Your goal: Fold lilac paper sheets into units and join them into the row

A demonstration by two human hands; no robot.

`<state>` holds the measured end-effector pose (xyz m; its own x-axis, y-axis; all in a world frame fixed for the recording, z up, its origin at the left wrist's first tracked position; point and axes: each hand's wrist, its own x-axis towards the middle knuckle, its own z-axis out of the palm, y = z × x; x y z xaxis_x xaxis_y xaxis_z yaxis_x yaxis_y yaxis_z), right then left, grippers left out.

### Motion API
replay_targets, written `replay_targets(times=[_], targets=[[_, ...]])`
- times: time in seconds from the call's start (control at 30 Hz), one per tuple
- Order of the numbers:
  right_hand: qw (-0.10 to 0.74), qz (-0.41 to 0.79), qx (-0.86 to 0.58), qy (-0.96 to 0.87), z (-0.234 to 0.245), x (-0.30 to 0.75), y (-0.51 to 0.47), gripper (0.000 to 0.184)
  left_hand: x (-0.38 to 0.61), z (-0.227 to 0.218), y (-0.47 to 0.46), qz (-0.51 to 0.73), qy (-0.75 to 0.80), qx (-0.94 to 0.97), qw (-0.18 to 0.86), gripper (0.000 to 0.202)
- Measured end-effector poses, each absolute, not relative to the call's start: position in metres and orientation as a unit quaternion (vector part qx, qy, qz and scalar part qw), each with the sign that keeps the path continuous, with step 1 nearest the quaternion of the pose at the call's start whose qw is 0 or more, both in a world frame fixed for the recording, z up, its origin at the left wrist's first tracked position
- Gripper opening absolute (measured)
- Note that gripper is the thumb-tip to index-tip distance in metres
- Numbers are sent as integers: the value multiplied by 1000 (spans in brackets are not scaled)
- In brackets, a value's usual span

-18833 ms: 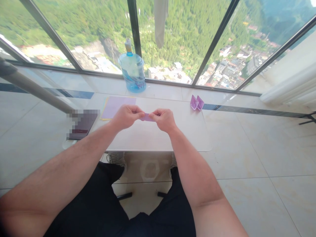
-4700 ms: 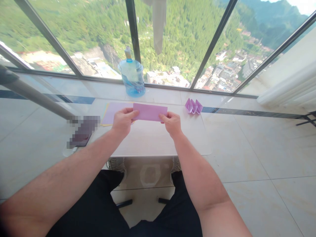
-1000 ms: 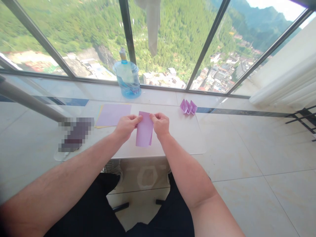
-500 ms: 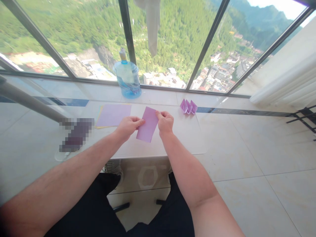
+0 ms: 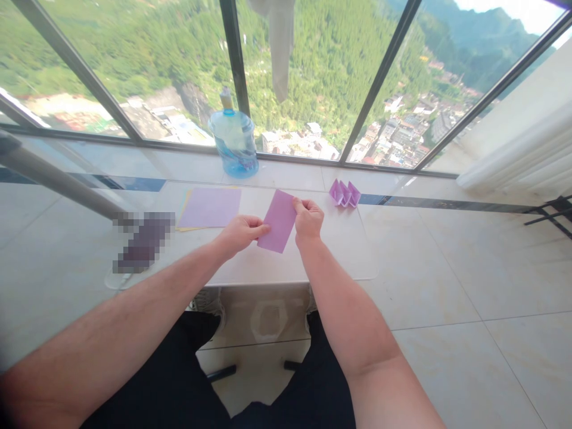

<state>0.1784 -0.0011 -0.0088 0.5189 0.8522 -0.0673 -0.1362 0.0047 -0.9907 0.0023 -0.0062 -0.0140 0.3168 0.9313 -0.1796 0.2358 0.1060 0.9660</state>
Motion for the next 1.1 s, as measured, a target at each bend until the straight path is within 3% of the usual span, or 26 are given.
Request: replay_targets(times=[0.33,0.57,0.87,0.97,1.1], targets=[[679,370,-580,-258,-5,196,4,29,0,-6,-2,264,503,583,581,18],[716,371,-551,-214,-5,199,6,25,-8,-2,-3,204,536,664,480,16],[720,413,-510,-224,-7,177,2,30,5,-5,3,351,591,624,372,73],[711,429,-507,-230,-6,172,0,33,7,-7,2,387,535,634,404,65],[701,450,-496,-243,-8,164,-4,36,11,-10,2,416,504,582,484,39]])
